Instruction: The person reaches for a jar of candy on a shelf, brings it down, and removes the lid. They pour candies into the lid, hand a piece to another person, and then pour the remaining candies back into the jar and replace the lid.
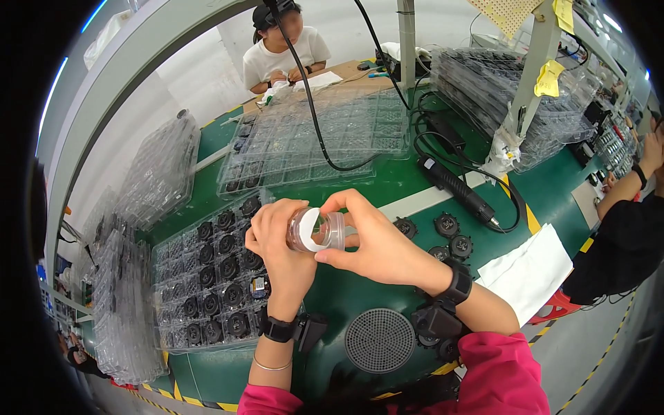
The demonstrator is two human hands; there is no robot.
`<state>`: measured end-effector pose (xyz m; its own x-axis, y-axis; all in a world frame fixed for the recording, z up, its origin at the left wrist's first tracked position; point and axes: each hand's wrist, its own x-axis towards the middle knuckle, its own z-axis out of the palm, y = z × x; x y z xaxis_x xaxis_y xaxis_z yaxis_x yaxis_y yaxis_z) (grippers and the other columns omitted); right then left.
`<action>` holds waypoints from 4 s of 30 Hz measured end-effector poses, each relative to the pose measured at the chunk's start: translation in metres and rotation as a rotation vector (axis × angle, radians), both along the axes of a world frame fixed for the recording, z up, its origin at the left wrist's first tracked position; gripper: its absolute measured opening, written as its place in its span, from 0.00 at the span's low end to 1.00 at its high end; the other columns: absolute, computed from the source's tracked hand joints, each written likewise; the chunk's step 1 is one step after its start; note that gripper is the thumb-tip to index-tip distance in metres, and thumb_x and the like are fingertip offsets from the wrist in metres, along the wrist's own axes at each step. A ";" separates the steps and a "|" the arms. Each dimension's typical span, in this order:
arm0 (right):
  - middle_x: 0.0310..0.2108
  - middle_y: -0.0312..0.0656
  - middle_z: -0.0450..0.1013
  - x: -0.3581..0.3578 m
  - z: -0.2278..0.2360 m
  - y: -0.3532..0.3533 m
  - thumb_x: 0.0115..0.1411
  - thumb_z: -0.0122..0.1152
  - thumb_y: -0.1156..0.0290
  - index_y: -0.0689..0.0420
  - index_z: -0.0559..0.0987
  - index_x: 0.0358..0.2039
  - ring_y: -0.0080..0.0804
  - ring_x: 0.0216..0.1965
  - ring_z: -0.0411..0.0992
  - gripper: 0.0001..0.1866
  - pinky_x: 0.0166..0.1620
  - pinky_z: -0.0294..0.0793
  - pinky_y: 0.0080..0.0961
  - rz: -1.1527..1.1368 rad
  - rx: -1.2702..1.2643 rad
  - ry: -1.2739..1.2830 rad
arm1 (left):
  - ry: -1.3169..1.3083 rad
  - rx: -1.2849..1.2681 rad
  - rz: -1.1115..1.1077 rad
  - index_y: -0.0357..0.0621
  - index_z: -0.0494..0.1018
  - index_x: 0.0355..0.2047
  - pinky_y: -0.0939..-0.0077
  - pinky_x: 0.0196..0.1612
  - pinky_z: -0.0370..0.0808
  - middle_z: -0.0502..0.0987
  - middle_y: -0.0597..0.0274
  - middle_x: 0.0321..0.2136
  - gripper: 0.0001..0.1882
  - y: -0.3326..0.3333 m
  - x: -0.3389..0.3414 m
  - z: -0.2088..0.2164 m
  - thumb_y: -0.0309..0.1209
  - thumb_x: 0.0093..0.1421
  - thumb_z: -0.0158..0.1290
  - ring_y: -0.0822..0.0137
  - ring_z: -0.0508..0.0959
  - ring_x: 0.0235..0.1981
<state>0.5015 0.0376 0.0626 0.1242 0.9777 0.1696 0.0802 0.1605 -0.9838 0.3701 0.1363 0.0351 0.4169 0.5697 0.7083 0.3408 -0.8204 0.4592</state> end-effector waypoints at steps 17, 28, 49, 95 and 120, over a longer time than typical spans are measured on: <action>0.51 0.44 0.64 -0.001 -0.076 0.038 0.53 0.66 0.75 0.62 0.63 0.53 0.31 0.52 0.66 0.29 0.51 0.71 0.27 0.059 -0.107 0.490 | 0.432 0.224 0.236 0.53 0.74 0.38 0.47 0.59 0.45 0.71 0.68 0.39 0.17 0.003 -0.005 -0.014 0.24 0.45 0.55 0.61 0.66 0.52; 0.54 0.42 0.63 0.020 -0.109 0.043 0.49 0.67 0.82 0.59 0.60 0.56 0.29 0.54 0.63 0.35 0.56 0.65 0.29 0.270 -0.143 0.251 | 0.702 0.313 0.252 0.52 0.73 0.32 0.49 0.60 0.49 0.71 0.66 0.33 0.10 -0.001 -0.002 -0.031 0.27 0.47 0.54 0.60 0.68 0.50; 0.50 0.48 0.64 0.024 -0.106 0.039 0.44 0.72 0.72 0.62 0.61 0.57 0.41 0.53 0.63 0.41 0.57 0.62 0.33 0.156 -0.047 -0.301 | 0.575 0.241 0.087 0.50 0.71 0.39 0.46 0.54 0.55 0.65 0.61 0.43 0.24 0.000 -0.001 -0.033 0.22 0.38 0.60 0.61 0.65 0.52; 0.40 0.46 0.66 0.026 -0.086 0.035 0.52 0.60 0.76 0.61 0.74 0.37 0.45 0.46 0.65 0.11 0.48 0.68 0.35 0.003 0.066 -0.816 | -0.374 -0.841 -0.303 0.36 0.58 0.55 0.76 0.47 0.73 0.70 0.56 0.47 0.33 0.019 -0.001 -0.022 0.19 0.50 0.59 0.70 0.73 0.46; 0.37 0.42 0.67 0.009 -0.057 0.032 0.48 0.62 0.75 0.61 0.75 0.26 0.40 0.39 0.67 0.06 0.43 0.69 0.31 -0.127 0.258 -0.907 | -0.416 -0.850 -0.286 0.35 0.57 0.55 0.75 0.49 0.72 0.69 0.55 0.47 0.34 0.019 -0.003 -0.023 0.19 0.49 0.60 0.68 0.72 0.48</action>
<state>0.5101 0.0692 0.0054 -0.0581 0.8850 0.4620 0.8274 0.3016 -0.4738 0.3669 0.1549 0.0120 0.4282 0.8735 0.2316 -0.1410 -0.1886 0.9719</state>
